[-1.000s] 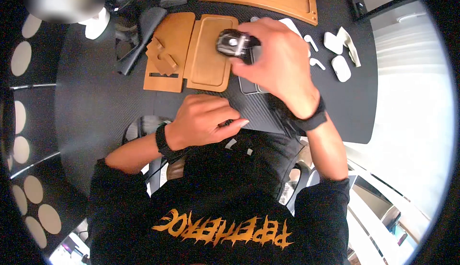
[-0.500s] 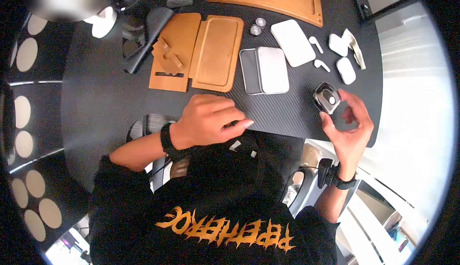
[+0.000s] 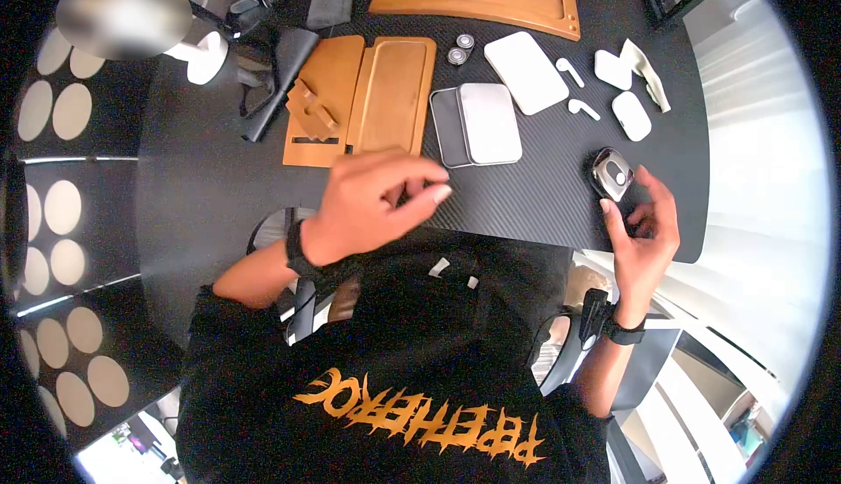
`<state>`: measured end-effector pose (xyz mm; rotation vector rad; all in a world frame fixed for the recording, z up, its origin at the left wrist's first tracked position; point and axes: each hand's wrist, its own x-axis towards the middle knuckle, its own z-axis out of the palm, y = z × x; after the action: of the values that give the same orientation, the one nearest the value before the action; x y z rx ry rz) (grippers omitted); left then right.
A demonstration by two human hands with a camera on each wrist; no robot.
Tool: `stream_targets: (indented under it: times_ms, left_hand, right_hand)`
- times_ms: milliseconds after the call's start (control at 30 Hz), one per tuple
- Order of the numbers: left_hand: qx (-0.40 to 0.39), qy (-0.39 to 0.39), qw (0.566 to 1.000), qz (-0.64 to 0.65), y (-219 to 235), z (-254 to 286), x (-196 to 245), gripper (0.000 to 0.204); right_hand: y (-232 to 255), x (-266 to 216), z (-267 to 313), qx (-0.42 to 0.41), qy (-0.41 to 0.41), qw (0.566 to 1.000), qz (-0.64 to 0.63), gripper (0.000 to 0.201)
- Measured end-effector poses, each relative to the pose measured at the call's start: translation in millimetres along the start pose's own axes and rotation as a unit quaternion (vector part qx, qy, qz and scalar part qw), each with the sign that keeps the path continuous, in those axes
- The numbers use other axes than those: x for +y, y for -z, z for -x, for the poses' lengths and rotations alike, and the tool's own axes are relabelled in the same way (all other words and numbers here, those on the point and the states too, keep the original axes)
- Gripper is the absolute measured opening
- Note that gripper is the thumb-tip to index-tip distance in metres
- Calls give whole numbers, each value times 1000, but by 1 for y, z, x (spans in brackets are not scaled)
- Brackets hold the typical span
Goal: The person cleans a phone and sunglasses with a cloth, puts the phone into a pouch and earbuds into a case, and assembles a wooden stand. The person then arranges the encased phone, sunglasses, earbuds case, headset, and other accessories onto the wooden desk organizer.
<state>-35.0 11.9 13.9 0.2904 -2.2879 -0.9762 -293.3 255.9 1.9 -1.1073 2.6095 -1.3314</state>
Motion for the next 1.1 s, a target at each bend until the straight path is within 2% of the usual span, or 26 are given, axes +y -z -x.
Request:
stream_targets:
  times_ms: [67, 133, 267, 333, 400, 433, 467, 500, 567, 733, 933, 1033, 1100]
  left_hand:
    - [5, 83, 996, -32, 18, -16, 7, 20]
    - [25, 104, 988, -116, 38, -37, 3, 28]
    - [88, 75, 961, -253, 85, -82, -45, 40]
    - [101, 89, 936, -325, 105, -98, -80, 54]
    - [95, 96, 912, -387, 122, -109, -126, 66]
    - [67, 146, 899, -408, 127, -115, -137, 77]
    - [63, 143, 901, -405, 130, -118, -149, 77]
    - [41, 173, 894, -411, 132, -122, -160, 81]
    - [-4, 237, 892, -385, 128, -135, -157, 90]
    - [-24, 217, 880, -422, 118, -151, -158, 80]
    - [5, 193, 880, -435, 121, -158, -168, 59]
    - [55, 92, 891, -441, 131, -151, -181, 49]
    - [50, 106, 890, -441, 138, -147, -192, 45]
  right_hand:
    - [-1, 1, 0, 10, -1, 1000, -13, 64]
    - [-3, 4, 0, 21, -2, 999, -26, 67]
    - [-9, 10, 2, 49, 3, 999, -22, 72]
    - [-11, 9, 4, 63, 23, 998, -21, 73]
    - [-12, 8, 5, 70, 26, 997, -24, 73]
    - [-13, 10, 7, 73, 22, 997, -21, 73]
    - [-14, 13, 7, 78, 29, 996, -25, 72]
    - [-14, 15, 6, 85, 38, 995, -30, 71]
    - [-14, 14, 6, 93, 33, 995, -24, 70]
    - [-18, 14, 6, 111, 44, 993, -6, 66]
    - [-18, 12, 6, 120, 53, 991, 13, 64]
    - [-19, 13, 5, 121, 53, 991, 8, 63]
    - [-19, 12, 5, 121, 52, 991, 9, 62]
